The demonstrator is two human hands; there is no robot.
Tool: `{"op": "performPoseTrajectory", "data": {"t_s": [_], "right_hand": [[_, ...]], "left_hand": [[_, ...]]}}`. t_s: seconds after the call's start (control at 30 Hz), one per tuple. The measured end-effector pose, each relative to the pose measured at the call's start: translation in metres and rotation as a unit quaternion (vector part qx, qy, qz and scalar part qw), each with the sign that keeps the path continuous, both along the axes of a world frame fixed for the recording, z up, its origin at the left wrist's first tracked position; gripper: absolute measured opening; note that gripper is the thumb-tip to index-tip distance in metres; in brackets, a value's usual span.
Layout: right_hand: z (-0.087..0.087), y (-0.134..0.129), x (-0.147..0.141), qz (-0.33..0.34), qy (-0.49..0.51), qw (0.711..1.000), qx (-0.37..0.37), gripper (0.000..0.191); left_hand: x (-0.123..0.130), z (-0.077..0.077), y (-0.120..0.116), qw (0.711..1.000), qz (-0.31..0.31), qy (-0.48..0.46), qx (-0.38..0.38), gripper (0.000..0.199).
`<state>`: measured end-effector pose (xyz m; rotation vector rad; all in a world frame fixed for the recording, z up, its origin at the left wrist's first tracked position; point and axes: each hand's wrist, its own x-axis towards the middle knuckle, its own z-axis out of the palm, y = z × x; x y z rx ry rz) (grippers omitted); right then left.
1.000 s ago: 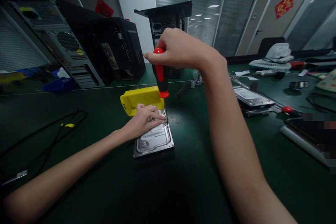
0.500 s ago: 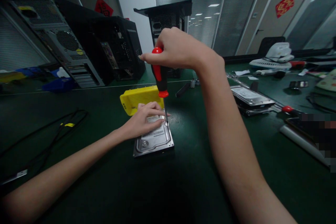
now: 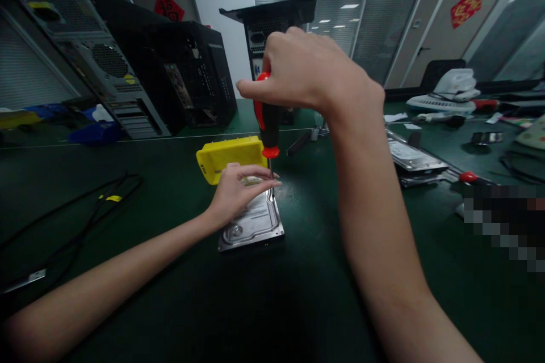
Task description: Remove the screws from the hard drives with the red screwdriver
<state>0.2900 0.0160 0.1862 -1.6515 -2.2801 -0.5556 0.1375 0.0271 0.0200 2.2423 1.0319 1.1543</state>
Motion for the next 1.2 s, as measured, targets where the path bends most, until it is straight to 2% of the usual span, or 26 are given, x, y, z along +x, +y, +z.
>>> {"op": "performPoseTrajectory", "data": {"t_s": [0.07, 0.13, 0.2, 0.43, 0.57, 0.67, 0.8, 1.0, 1.2], "right_hand": [[0.001, -0.003, 0.000, 0.017, 0.004, 1.000, -0.014, 0.054], [0.002, -0.006, -0.001, 0.068, 0.022, 0.997, -0.033, 0.048], [0.001, -0.007, -0.002, 0.109, 0.041, 0.992, -0.055, 0.052], [0.002, -0.002, 0.001, 0.108, 0.061, 0.987, -0.106, 0.059], [0.005, 0.002, 0.008, 0.151, 0.104, 0.974, -0.133, 0.044], [0.007, 0.002, 0.012, 0.182, 0.091, 0.967, -0.154, 0.030], [0.006, 0.000, 0.014, 0.202, 0.086, 0.959, -0.176, 0.026], [0.003, -0.002, 0.014, 0.184, 0.088, 0.966, -0.161, 0.030], [0.002, -0.004, 0.009, 0.126, 0.077, 0.978, -0.146, 0.038]], "left_hand": [[-0.001, 0.000, -0.001, 0.999, 0.023, 0.025, 0.012, 0.018], [-0.001, 0.001, -0.002, 0.999, 0.033, 0.037, 0.015, 0.018], [0.000, 0.001, -0.002, 0.998, 0.038, 0.038, 0.019, 0.017], [0.000, 0.001, -0.003, 0.998, 0.036, 0.034, 0.025, 0.017], [0.000, 0.002, -0.005, 0.998, 0.039, 0.037, 0.025, 0.017], [0.000, 0.003, -0.005, 0.998, 0.040, 0.036, 0.023, 0.015], [0.000, 0.002, -0.004, 0.998, 0.042, 0.036, 0.021, 0.015], [-0.001, 0.002, -0.003, 0.998, 0.037, 0.043, 0.025, 0.014], [-0.002, 0.006, 0.002, 0.999, -0.033, 0.040, -0.009, 0.015]]}}
